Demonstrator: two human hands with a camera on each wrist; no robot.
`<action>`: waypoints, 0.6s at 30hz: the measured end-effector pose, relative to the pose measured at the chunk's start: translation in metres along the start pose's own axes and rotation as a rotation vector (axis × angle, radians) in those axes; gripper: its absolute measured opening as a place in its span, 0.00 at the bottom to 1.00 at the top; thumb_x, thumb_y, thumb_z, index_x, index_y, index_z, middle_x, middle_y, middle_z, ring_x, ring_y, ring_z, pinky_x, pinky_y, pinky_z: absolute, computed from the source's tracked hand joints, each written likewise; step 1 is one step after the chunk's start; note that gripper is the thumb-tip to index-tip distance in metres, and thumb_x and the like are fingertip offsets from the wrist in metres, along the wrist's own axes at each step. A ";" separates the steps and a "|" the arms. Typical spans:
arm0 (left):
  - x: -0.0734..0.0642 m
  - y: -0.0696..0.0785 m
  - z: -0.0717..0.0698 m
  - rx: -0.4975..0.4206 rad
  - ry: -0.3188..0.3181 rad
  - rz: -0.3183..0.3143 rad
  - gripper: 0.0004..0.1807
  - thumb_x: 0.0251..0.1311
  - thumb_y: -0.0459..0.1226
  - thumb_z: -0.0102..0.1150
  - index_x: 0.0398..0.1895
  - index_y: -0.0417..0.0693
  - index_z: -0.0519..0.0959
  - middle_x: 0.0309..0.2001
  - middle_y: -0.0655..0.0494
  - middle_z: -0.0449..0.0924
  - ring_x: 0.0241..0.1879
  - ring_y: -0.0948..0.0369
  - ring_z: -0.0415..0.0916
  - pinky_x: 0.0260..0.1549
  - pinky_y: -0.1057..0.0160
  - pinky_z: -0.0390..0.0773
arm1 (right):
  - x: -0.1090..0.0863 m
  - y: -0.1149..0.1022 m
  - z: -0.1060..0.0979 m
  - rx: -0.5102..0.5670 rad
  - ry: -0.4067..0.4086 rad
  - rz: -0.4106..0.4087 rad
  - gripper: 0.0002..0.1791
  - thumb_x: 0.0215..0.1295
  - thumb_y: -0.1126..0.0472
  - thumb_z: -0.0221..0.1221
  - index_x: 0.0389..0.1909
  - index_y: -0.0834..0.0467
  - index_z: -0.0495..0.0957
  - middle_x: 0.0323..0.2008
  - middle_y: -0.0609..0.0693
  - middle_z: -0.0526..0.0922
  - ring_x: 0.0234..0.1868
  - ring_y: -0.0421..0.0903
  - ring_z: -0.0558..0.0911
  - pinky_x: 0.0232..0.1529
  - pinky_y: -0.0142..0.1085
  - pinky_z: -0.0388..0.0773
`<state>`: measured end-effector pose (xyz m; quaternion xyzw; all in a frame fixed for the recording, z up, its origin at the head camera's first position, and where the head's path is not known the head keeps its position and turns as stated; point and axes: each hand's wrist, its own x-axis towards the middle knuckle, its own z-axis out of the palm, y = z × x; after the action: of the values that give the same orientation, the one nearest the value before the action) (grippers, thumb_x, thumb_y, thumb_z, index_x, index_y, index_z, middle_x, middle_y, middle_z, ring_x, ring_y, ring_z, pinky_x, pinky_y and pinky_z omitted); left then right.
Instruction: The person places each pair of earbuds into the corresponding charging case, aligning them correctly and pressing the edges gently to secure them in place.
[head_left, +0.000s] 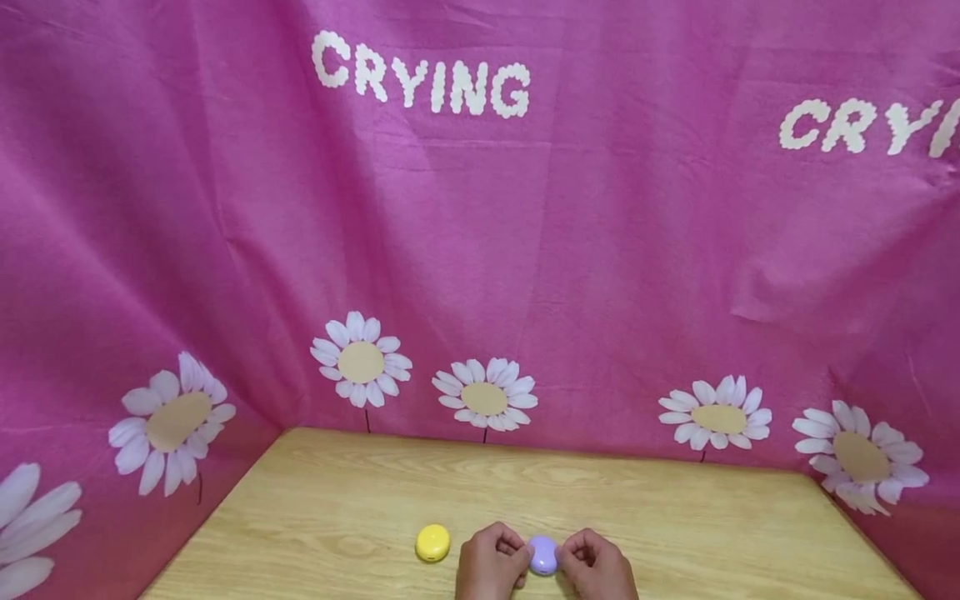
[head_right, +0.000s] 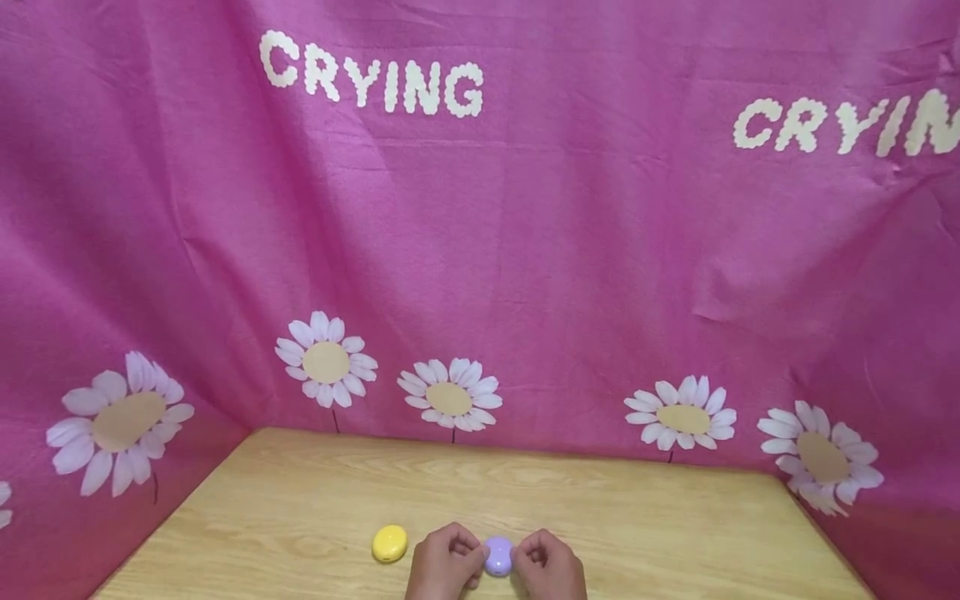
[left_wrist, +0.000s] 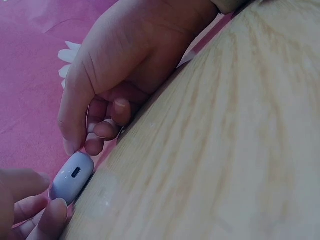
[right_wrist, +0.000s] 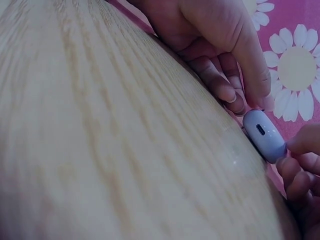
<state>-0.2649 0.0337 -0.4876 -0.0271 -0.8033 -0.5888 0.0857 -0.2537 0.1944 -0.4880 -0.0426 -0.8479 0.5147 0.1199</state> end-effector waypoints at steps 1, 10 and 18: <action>0.000 -0.001 0.000 0.002 -0.003 -0.001 0.11 0.47 0.36 0.73 0.19 0.51 0.76 0.14 0.63 0.72 0.11 0.67 0.71 0.13 0.68 0.72 | 0.000 0.001 0.001 0.004 -0.004 0.003 0.08 0.53 0.61 0.67 0.24 0.57 0.77 0.19 0.44 0.74 0.21 0.37 0.71 0.23 0.27 0.67; -0.001 -0.007 0.005 -0.033 -0.015 -0.013 0.11 0.51 0.39 0.71 0.20 0.51 0.76 0.14 0.63 0.73 0.11 0.67 0.72 0.13 0.68 0.74 | -0.003 0.002 -0.002 -0.011 0.015 0.027 0.08 0.53 0.60 0.67 0.23 0.56 0.76 0.18 0.44 0.73 0.20 0.38 0.70 0.23 0.27 0.65; 0.006 0.001 0.007 -0.136 0.003 -0.048 0.12 0.63 0.41 0.57 0.23 0.46 0.78 0.16 0.59 0.75 0.11 0.67 0.71 0.11 0.69 0.74 | 0.001 -0.006 -0.001 0.016 0.068 0.053 0.10 0.58 0.56 0.64 0.22 0.55 0.77 0.16 0.43 0.74 0.19 0.38 0.71 0.20 0.27 0.67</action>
<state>-0.2710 0.0402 -0.4878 -0.0127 -0.7617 -0.6440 0.0705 -0.2541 0.1928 -0.4819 -0.0816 -0.8377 0.5229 0.1351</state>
